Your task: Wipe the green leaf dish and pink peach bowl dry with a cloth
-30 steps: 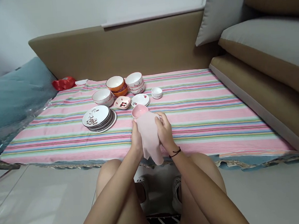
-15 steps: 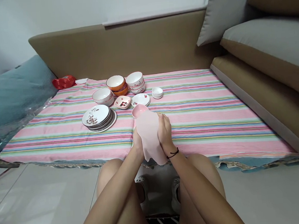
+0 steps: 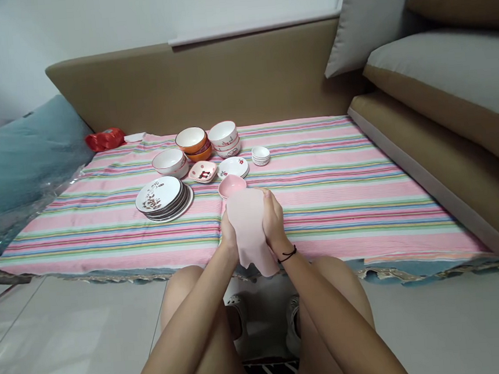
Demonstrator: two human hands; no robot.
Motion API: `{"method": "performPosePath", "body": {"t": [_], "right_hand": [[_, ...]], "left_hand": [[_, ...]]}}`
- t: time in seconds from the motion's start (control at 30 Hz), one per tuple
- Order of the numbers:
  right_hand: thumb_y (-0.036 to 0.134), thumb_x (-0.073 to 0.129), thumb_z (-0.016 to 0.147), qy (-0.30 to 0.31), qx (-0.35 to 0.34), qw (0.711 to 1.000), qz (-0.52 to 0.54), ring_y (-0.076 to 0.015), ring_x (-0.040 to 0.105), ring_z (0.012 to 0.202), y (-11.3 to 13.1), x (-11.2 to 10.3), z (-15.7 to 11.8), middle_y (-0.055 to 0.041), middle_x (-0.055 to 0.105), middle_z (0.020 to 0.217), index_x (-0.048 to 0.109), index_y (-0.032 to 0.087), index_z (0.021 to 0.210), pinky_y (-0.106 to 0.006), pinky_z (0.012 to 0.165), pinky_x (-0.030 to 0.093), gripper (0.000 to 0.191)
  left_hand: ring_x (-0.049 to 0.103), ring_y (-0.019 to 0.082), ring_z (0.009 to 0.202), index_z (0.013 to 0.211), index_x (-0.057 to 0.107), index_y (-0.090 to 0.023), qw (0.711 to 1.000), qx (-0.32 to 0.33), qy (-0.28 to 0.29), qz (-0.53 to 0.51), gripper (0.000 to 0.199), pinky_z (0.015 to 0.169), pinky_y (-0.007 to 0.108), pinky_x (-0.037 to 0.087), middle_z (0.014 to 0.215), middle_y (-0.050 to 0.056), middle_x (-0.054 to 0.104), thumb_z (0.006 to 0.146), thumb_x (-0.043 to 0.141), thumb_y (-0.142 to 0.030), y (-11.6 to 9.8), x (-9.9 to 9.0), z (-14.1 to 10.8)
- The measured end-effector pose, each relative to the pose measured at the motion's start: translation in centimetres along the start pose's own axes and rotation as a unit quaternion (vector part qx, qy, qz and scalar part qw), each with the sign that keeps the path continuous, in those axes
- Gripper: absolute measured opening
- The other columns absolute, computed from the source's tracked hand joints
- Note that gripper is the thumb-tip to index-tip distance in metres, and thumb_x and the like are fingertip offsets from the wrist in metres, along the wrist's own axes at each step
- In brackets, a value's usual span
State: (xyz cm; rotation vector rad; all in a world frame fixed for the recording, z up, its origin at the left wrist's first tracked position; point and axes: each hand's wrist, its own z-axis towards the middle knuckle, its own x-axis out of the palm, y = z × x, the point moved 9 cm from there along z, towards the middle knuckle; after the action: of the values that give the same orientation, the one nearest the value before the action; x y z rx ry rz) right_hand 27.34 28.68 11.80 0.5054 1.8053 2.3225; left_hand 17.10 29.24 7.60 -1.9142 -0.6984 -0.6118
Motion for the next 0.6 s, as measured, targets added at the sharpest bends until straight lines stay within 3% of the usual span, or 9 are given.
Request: {"method": "performPosePath", "body": {"t": [0.1,0.2,0.3,0.47,0.6], "right_hand": [[0.06,0.034,0.087,0.002,0.007,1.0,0.012,-0.02,0.059,0.09,-0.1,0.2,0.1,-0.006,0.067,0.094,0.065,0.019,0.099,-0.032,0.08,0.045,0.053],[0.059,0.032,0.089,-0.001,-0.009,1.0,-0.005,-0.0205,0.058,0.091,-0.2,0.0,0.2,-0.0062,0.067,0.094,0.067,0.019,0.098,-0.033,0.081,0.044,0.053],[0.056,0.027,0.091,-0.007,-0.035,0.997,-0.061,-0.0213,0.056,0.097,-0.2,-0.4,0.3,-0.0061,0.066,0.098,0.067,0.022,0.098,-0.035,0.087,0.041,0.053],[0.048,0.023,0.095,0.002,-0.1,0.979,-0.177,-0.0215,0.053,0.101,0.8,-0.5,0.5,-0.0069,0.063,0.102,0.066,0.024,0.1,-0.038,0.093,0.037,0.049],[0.044,0.025,0.096,-0.003,-0.108,0.976,-0.187,-0.0203,0.052,0.105,1.5,-0.8,0.6,-0.0077,0.061,0.107,0.061,0.023,0.106,-0.039,0.095,0.036,0.043]], "left_hand": [[0.059,0.013,0.064,0.076,0.06,-0.014,0.998,-0.029,-0.021,-0.042,0.026,0.065,0.025,0.049,0.07,0.003,0.065,0.081,0.049,-0.038,0.4,0.0,-0.2],[0.062,0.015,0.069,0.078,0.06,-0.015,0.998,0.005,-0.039,-0.042,0.03,0.068,0.025,0.049,0.07,0.003,0.066,0.079,0.053,-0.044,-0.3,-0.4,-0.1],[0.064,0.02,0.081,0.083,0.062,-0.015,0.999,0.018,-0.011,-0.035,0.042,0.072,0.027,0.05,0.076,0.005,0.068,0.076,0.053,-0.056,-0.5,-0.2,0.0],[0.065,0.024,0.086,0.089,0.065,-0.012,0.998,-0.024,0.048,-0.029,0.056,0.075,0.031,0.051,0.081,0.01,0.069,0.076,0.048,-0.064,0.0,0.5,-0.2],[0.066,0.023,0.083,0.092,0.065,-0.011,0.998,-0.033,0.015,-0.05,0.05,0.075,0.03,0.051,0.083,0.01,0.07,0.077,0.051,-0.056,-0.6,0.0,-0.1]]}}
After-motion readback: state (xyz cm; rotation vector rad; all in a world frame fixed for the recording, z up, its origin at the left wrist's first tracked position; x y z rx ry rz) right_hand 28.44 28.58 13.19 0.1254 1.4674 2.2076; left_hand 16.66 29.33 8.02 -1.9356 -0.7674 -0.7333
